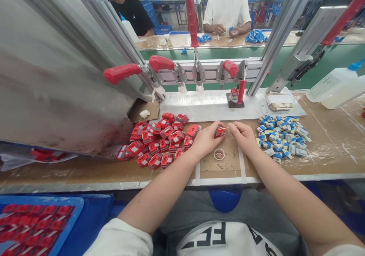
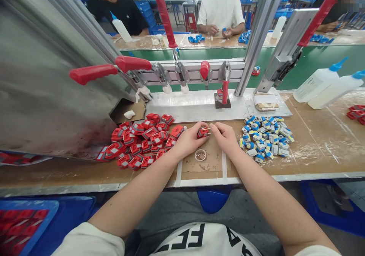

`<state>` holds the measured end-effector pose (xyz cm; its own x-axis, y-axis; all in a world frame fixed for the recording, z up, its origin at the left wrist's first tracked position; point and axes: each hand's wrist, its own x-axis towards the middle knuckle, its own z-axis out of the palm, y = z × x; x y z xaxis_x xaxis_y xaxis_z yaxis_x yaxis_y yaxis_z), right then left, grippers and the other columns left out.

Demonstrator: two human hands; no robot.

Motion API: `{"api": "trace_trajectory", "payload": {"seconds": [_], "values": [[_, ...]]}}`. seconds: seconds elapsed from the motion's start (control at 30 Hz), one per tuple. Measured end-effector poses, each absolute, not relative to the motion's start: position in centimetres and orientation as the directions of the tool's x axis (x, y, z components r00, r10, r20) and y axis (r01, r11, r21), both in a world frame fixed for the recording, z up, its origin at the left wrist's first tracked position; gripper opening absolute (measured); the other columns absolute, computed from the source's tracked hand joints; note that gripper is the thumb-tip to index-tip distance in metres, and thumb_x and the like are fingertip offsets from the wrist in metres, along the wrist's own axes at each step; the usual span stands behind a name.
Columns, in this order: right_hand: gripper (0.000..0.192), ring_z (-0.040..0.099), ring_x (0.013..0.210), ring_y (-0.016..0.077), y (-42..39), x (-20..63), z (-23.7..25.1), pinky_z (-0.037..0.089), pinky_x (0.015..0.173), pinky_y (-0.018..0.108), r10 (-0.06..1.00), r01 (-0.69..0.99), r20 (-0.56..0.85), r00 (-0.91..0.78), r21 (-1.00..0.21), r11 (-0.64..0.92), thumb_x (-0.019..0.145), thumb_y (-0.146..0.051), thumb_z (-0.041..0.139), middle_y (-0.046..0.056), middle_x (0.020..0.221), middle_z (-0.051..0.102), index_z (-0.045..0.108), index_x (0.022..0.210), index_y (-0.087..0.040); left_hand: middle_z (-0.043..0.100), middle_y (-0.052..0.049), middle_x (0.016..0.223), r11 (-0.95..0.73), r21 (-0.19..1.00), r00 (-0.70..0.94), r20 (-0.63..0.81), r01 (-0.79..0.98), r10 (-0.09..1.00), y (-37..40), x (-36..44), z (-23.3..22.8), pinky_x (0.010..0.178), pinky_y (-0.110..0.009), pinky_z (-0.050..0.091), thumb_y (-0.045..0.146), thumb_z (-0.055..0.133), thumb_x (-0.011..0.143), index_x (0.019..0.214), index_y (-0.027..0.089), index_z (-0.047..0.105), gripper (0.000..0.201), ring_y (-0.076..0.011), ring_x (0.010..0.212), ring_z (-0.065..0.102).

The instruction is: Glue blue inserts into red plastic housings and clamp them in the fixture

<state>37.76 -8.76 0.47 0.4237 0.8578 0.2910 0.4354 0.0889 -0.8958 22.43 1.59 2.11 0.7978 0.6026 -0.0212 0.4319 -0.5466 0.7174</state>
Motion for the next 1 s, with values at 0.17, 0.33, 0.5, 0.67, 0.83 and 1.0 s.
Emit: {"api": "trace_trajectory", "payload": {"seconds": [0.17,0.33,0.5,0.67,0.83,1.0], "values": [[0.048,0.032,0.059,0.0124,-8.9,37.9,0.4,0.026,0.058,0.029,0.814,0.524,0.353,0.461,-0.849,0.072,0.101,-0.047,0.051,-0.004,0.060,0.032,0.035,0.063,-0.022,0.074,0.003,0.093,-0.537,0.721,0.794,-0.029,0.437,0.608,1.5,22.5,2.3,0.070,-0.028,0.046,0.027,0.065,0.087,0.117,0.031,0.060,0.030,-0.0212,0.086,0.069],[0.047,0.030,0.057,0.0113,-8.9,38.0,0.3,0.024,0.056,0.029,0.794,0.603,0.399,0.458,-0.796,0.052,0.099,-0.040,0.052,-0.005,0.058,0.030,0.030,0.061,-0.022,0.073,0.003,0.093,-0.531,0.729,0.797,-0.033,0.432,0.603,1.5,22.4,2.3,0.069,-0.027,0.046,0.029,0.065,0.088,0.117,0.030,0.060,0.030,-0.0196,0.085,0.068],[0.045,0.029,0.054,0.0105,-9.6,37.8,1.1,0.024,0.055,0.028,0.792,0.601,0.483,0.375,-0.777,0.189,0.097,-0.031,0.051,-0.005,0.058,0.027,0.027,0.061,-0.022,0.072,0.003,0.099,-0.531,0.750,0.791,0.017,0.394,0.611,1.6,22.3,1.9,0.072,-0.026,0.047,0.028,0.065,0.088,0.118,0.030,0.061,0.030,-0.0181,0.086,0.066],[0.042,0.026,0.050,0.0090,-10.2,36.9,1.4,0.022,0.053,0.028,0.859,0.568,0.509,-0.062,-0.689,0.449,0.094,-0.021,0.052,-0.007,0.055,0.027,0.027,0.060,-0.022,0.072,0.002,0.116,-0.553,0.769,0.799,0.095,0.320,0.594,1.6,22.3,1.4,0.086,-0.029,0.050,0.017,0.063,0.086,0.117,0.030,0.064,0.034,-0.0191,0.098,0.067],[0.042,0.025,0.051,0.0086,-10.0,36.6,0.6,0.023,0.055,0.027,0.867,0.619,0.462,-0.185,-0.631,0.468,0.091,-0.015,0.053,-0.007,0.053,0.030,0.027,0.059,-0.021,0.072,0.002,0.118,-0.554,0.784,0.799,0.130,0.281,0.588,1.6,22.3,1.3,0.095,-0.031,0.050,0.014,0.060,0.086,0.118,0.029,0.064,0.035,-0.0202,0.107,0.067],[0.041,0.026,0.052,0.0088,-9.9,36.5,0.4,0.024,0.055,0.027,0.895,0.638,0.397,-0.203,-0.640,0.428,0.090,-0.018,0.053,-0.007,0.053,0.032,0.027,0.058,-0.021,0.072,0.002,0.118,-0.546,0.781,0.790,0.114,0.304,0.603,1.5,22.3,1.4,0.099,-0.032,0.051,0.013,0.061,0.086,0.117,0.030,0.064,0.036,-0.0207,0.108,0.067]]}}
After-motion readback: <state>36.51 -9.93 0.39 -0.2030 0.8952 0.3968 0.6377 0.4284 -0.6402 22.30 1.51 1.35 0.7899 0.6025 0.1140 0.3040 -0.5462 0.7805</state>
